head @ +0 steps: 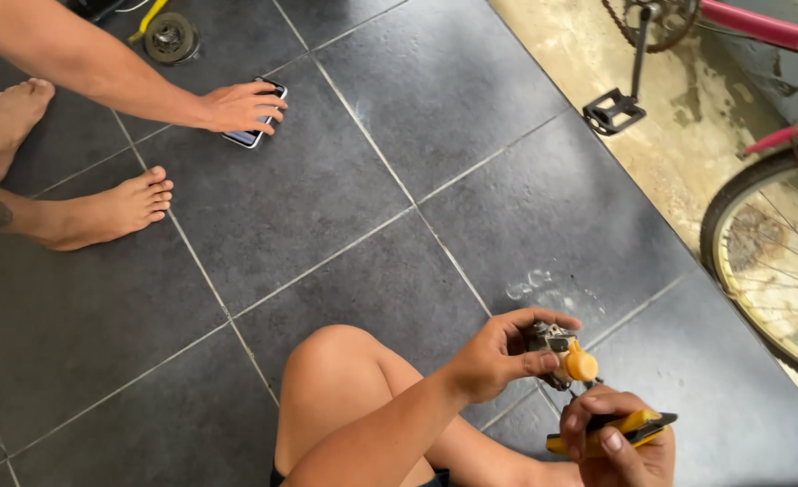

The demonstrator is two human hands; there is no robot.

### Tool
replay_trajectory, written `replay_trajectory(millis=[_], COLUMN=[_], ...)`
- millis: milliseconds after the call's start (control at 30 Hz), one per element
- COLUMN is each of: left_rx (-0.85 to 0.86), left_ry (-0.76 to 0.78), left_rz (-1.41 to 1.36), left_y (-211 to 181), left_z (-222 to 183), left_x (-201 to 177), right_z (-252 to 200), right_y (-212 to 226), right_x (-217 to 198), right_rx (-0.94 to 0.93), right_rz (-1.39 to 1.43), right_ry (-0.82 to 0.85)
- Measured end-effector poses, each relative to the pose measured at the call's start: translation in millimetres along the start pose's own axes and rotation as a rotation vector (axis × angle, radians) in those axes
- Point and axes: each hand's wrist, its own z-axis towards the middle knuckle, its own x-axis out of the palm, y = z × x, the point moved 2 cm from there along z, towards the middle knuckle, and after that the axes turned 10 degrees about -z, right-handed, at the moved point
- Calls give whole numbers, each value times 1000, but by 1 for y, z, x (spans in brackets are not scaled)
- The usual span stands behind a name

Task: Scraping the edge of a carburetor float bowl to remove old gasket material or debris using a small hand tool.

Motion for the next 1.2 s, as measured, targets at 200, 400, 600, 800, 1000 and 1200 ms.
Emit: replay_trajectory(millis=[200,400,600,800,1000,1200], left_rx=[4,-156,-17,5,138,138], left_ry=[-66,-263,-289,-296,-265,-299], left_rz=[45,503,301,53,-10,-17], left_y=[-4,-24,-9,-2,-11,-14], left_z=[12,8,12,10,6,3], left_x=[-16,1,-14,-17,-9,-6], right_z=[6,-20,-28,-27,-32,-57], right_y=[-23,-48,-49,-46,-24,-16], right_x=[12,-4,15,33,35,26], right_rx=[146,227,339,154,67,123], right_rz=[-184,-57,-385,-508,-554,-723], right_ry=[-120,-87,-249,-224,-232,-273])
